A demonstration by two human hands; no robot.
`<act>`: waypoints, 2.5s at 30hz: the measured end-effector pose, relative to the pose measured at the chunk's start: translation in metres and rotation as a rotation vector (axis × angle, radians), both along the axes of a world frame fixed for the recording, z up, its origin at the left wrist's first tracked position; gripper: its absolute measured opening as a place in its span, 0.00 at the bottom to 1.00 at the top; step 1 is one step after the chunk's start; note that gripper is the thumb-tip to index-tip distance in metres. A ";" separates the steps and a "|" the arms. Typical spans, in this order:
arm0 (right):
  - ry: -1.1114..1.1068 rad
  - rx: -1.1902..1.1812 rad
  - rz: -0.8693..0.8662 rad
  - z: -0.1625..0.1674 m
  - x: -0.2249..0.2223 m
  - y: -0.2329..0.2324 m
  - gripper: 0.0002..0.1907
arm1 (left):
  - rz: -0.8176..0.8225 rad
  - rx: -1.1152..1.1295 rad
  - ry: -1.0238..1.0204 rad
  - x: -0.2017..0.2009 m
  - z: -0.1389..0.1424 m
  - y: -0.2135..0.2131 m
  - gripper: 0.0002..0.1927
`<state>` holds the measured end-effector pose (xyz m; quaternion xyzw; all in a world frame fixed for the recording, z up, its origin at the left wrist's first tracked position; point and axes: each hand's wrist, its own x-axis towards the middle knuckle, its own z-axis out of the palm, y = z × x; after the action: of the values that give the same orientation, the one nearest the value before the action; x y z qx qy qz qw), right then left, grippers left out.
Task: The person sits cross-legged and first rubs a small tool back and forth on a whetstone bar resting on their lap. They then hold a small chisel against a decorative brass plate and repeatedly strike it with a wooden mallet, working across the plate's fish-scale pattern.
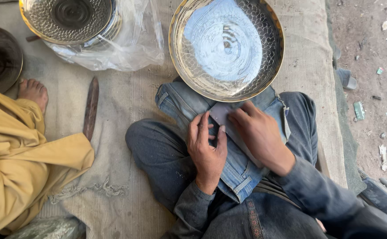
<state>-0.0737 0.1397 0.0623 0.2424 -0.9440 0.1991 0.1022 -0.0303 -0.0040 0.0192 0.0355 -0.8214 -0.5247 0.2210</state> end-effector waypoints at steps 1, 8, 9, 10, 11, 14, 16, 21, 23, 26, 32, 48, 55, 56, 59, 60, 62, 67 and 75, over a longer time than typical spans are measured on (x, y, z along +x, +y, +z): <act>-0.040 0.006 -0.041 0.004 0.009 0.007 0.07 | -0.005 -0.003 0.010 -0.001 0.000 0.000 0.26; -0.106 0.022 -0.149 0.009 0.030 0.010 0.06 | 0.000 -0.017 0.022 0.000 -0.006 -0.002 0.26; -0.072 0.018 -0.140 0.007 0.021 0.004 0.06 | 0.001 -0.021 0.024 0.000 -0.006 -0.002 0.26; -0.041 0.017 -0.105 0.005 0.010 -0.002 0.06 | 0.002 -0.015 0.019 0.000 -0.005 -0.001 0.26; -0.010 0.015 -0.067 0.002 0.001 -0.006 0.06 | 0.005 -0.011 0.012 0.001 -0.005 -0.001 0.26; -0.033 0.013 -0.032 0.001 0.001 -0.003 0.06 | 0.005 -0.008 0.004 0.002 -0.003 0.000 0.26; -0.077 0.014 -0.070 0.006 0.015 0.010 0.07 | 0.001 -0.002 0.022 0.000 -0.003 0.000 0.26; -0.155 0.022 -0.158 0.012 0.037 0.018 0.07 | 0.007 -0.004 0.011 0.000 -0.006 -0.001 0.27; -0.111 0.039 -0.132 0.008 0.019 0.005 0.07 | 0.005 -0.015 0.013 0.000 -0.006 0.000 0.26; -0.045 0.032 -0.059 0.005 -0.006 -0.009 0.06 | 0.005 -0.001 0.013 0.001 -0.005 0.001 0.26; -0.176 0.054 -0.161 0.016 0.034 0.016 0.07 | -0.008 0.005 0.025 0.000 -0.006 -0.001 0.26; -0.194 0.046 -0.196 0.009 0.035 0.016 0.07 | 0.003 0.017 0.006 0.000 -0.003 -0.001 0.26; -0.075 0.046 -0.053 0.010 -0.008 -0.011 0.06 | -0.012 0.028 0.011 0.001 -0.003 -0.001 0.26; -0.083 0.047 -0.064 0.012 0.000 -0.007 0.07 | -0.009 0.014 0.016 0.001 -0.004 -0.001 0.25; -0.139 0.061 -0.116 0.015 0.031 0.017 0.07 | -0.006 0.005 0.027 0.000 -0.007 -0.001 0.26; -0.171 0.067 -0.138 0.014 0.040 0.024 0.08 | -0.008 0.007 0.023 0.000 -0.008 0.000 0.26; -0.181 0.083 -0.148 0.011 0.049 0.031 0.07 | 0.001 -0.001 -0.003 0.001 -0.010 0.000 0.26; -0.230 0.096 -0.158 0.015 0.048 0.032 0.09 | -0.004 -0.011 0.017 0.000 -0.012 0.001 0.26; -0.236 -0.082 -0.132 0.023 0.038 0.032 0.11 | -0.006 0.008 0.002 0.001 -0.011 -0.001 0.26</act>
<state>-0.0353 0.1718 0.0853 0.1502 -0.9545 0.2572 0.0132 -0.0289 -0.0045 0.0087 0.0336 -0.8192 -0.5285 0.2201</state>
